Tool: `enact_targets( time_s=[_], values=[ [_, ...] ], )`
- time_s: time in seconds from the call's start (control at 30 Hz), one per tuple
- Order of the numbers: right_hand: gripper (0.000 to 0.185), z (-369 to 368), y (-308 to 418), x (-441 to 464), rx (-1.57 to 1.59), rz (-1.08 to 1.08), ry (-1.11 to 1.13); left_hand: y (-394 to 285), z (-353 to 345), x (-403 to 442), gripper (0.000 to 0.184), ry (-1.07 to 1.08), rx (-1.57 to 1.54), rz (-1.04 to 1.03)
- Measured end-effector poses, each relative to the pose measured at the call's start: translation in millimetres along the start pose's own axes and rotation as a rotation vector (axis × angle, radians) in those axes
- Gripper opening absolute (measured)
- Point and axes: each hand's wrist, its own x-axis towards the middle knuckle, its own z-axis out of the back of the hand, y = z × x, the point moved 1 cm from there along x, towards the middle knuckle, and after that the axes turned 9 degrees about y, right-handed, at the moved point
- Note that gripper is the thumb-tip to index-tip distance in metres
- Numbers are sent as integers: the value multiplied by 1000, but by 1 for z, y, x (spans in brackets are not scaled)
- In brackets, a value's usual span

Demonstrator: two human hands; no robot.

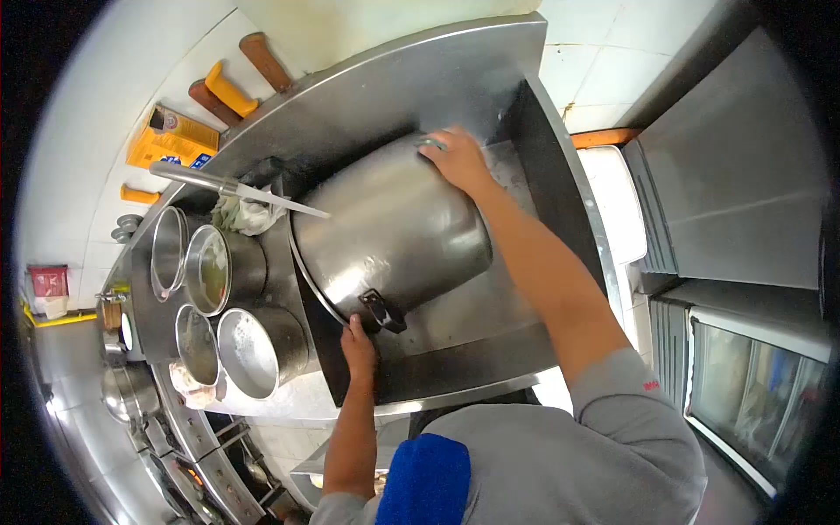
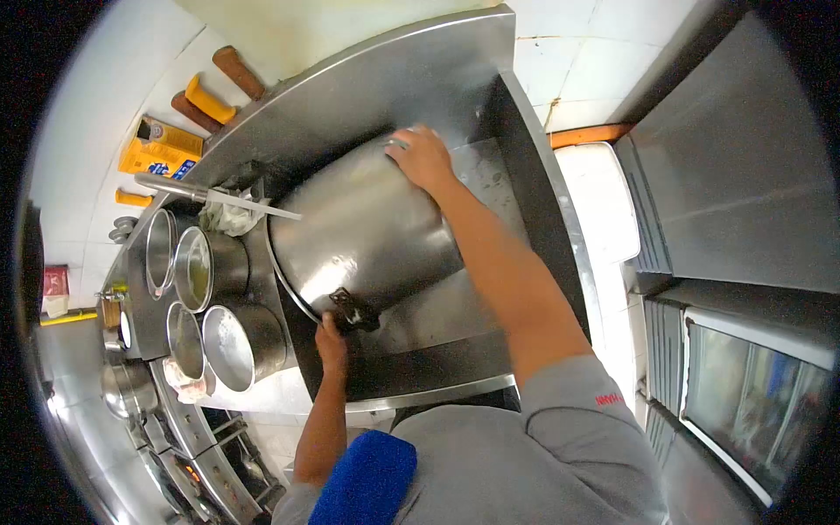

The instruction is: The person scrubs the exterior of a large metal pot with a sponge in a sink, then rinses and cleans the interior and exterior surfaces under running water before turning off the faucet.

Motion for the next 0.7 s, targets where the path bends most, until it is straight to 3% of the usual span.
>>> enact_targets(
  time_s=[0.03,0.07,0.1,0.13,0.17,0.27,0.3,0.33,0.37,0.4,0.47,0.5,0.57,0.6,0.67,0.7],
  values=[
    [29,6,-6,-12,2,-26,-22,-23,14,17,58,44,-146,2],
    [28,5,-8,-30,52,40,-37,-34,20,28,58,-51,86,-166],
    [28,5,-8,-47,98,115,-49,-60,28,40,56,40,-263,22],
    [29,9,-10,-78,-55,203,-95,-106,36,44,53,25,-316,63],
    [30,13,-12,-115,-205,297,-141,-110,43,67,49,22,-192,-70],
    [35,3,-33,-184,-309,157,-18,-151,56,119,45,172,-308,89],
    [35,3,-38,-190,-156,93,-41,-154,58,136,45,184,-301,78],
    [35,7,-39,-187,-2,31,-68,-157,57,153,43,189,-278,125],
    [31,4,-40,-167,-19,100,-167,-159,53,168,41,190,-255,171],
    [28,3,-33,-134,-35,165,-261,-171,45,171,39,108,-327,88],
    [27,0,-32,-59,-113,91,-295,-161,44,197,42,134,-302,59],
    [29,6,-28,-27,-22,35,-283,-151,47,207,46,157,-285,34],
    [28,6,-47,35,5,-12,-20,-150,44,214,51,200,-418,52],
    [28,6,-54,32,1,-19,-22,-156,43,212,51,191,-428,69],
    [26,-6,-57,18,-103,183,-102,-138,47,230,43,118,-391,116],
    [25,-15,-63,-16,-278,234,-148,-139,48,224,43,118,-394,130]
  ],
)
